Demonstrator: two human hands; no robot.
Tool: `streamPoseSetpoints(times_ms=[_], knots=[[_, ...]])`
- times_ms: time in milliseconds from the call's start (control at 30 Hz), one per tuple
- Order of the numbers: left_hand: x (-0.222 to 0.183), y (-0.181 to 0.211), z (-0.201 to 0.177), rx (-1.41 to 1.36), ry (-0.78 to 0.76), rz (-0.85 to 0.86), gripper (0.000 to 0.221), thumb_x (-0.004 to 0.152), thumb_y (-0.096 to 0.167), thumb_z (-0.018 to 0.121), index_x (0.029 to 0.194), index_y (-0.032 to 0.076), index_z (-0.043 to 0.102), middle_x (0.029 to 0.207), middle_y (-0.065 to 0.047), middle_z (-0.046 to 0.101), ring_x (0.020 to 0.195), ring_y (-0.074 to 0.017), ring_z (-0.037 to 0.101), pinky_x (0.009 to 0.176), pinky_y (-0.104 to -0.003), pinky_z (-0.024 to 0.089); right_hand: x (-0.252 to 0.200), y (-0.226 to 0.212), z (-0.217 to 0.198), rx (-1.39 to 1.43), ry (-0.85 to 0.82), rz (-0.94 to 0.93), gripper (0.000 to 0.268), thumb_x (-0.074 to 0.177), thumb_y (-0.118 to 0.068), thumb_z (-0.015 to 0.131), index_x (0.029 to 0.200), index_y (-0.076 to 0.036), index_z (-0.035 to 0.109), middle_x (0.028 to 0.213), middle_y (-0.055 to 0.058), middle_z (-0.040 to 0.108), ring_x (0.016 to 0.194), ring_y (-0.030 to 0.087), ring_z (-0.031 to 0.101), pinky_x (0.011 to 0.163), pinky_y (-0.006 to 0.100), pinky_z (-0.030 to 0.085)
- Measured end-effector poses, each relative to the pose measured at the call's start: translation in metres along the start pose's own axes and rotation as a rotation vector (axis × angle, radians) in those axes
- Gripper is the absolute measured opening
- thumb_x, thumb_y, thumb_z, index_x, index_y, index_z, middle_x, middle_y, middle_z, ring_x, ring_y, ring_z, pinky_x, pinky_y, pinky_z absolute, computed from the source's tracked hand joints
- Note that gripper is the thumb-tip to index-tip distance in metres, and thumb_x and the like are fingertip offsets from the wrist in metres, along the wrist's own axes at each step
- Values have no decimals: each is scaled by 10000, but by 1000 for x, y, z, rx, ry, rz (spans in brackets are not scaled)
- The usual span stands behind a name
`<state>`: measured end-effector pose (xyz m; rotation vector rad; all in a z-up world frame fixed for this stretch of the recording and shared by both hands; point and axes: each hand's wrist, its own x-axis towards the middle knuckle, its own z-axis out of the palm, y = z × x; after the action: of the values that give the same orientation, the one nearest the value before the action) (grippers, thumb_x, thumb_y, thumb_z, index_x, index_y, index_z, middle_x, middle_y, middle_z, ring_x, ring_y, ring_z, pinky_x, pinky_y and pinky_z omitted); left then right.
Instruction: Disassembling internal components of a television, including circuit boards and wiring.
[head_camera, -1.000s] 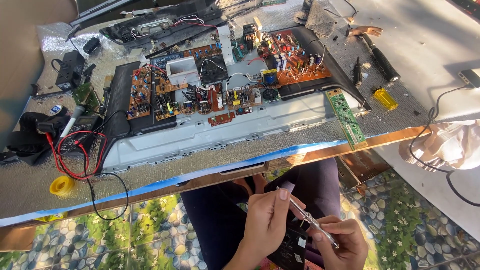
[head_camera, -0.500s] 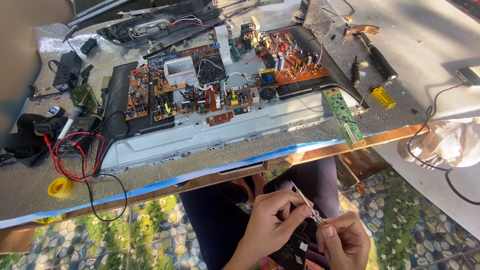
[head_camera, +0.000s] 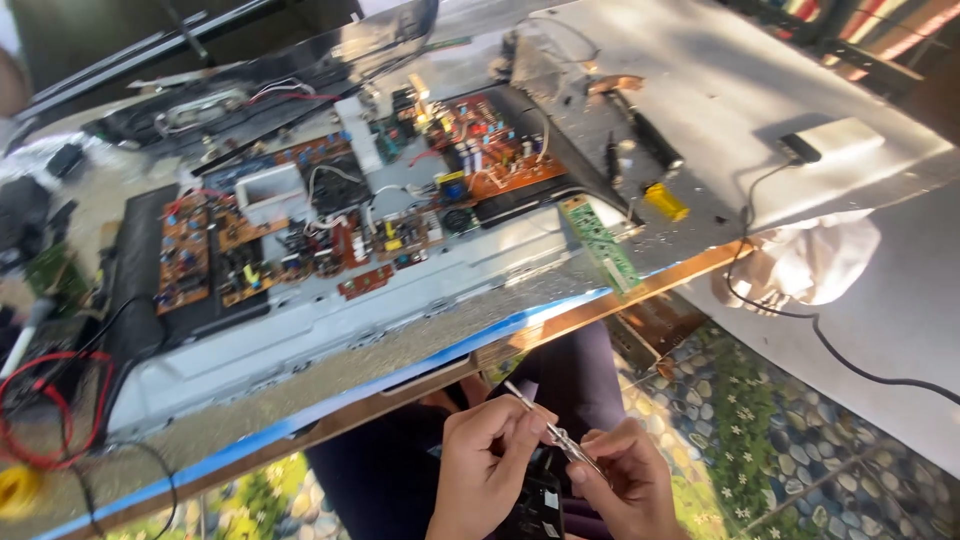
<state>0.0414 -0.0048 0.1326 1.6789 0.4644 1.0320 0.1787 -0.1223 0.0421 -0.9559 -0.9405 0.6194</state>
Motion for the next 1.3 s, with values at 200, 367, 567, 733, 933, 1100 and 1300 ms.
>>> streamPoseSetpoints(times_ms=[200, 367, 567, 733, 933, 1100, 1300], knots=[[4, -3, 4, 48, -24, 15, 245, 973, 232, 715, 823, 52, 787, 521, 18, 494, 457, -80, 332, 453, -280, 325, 10, 0, -5, -178, 25, -165, 204, 869, 8, 749, 975, -98, 611, 794, 144, 680, 683, 197, 606, 599, 311, 437], [7, 5, 4, -2, -74, 124, 361, 1018, 203, 629, 702, 31, 643, 705, -64, 714, 555, -129, 604, 484, -277, 420, 16, -26, -2, -119, -33, 166, 278, 989, -318, 635, 986, -42, 661, 772, 83, 610, 566, 141, 537, 499, 280, 418], [11, 2, -5, -14, -108, 62, 373, 1057, 214, 535, 771, 29, 686, 653, -61, 715, 685, -172, 744, 685, -321, 567, 26, -17, -9, -291, -148, 122, 90, 930, -147, 730, 957, -82, 674, 815, 81, 657, 612, 177, 549, 561, 335, 440], [23, 4, -13, 41, -21, 104, 438, 1065, 276, 503, 827, 15, 762, 603, -22, 683, 536, -143, 690, 810, -377, 689, 34, 1, 1, -684, -10, -225, 280, 831, -165, 825, 975, -169, 585, 778, 33, 646, 514, 113, 490, 463, 266, 421], [34, 1, -30, 114, 2, 14, 411, 1031, 300, 555, 772, 69, 774, 586, -27, 729, 540, -129, 715, 536, -263, 538, 60, -24, 12, -304, -314, 92, 212, 1047, -221, 528, 961, -52, 623, 617, 42, 587, 518, 134, 528, 521, 279, 409], [58, -16, -49, -85, 98, -20, 426, 1060, 272, 508, 831, 63, 799, 660, -74, 732, 559, -163, 664, 519, -279, 525, 66, -10, 5, 85, -298, 355, 426, 1070, -216, 451, 1436, -39, 577, 649, 155, 601, 575, 248, 574, 583, 351, 441], [113, -29, -42, -143, 485, 16, 558, 1089, 418, 401, 884, 22, 736, 792, -118, 689, 507, -120, 454, 474, -263, 348, 62, 57, -6, 328, 166, 580, 589, 918, -490, 612, 1166, 43, 643, 780, 76, 370, 568, 138, 274, 486, 298, 251]])
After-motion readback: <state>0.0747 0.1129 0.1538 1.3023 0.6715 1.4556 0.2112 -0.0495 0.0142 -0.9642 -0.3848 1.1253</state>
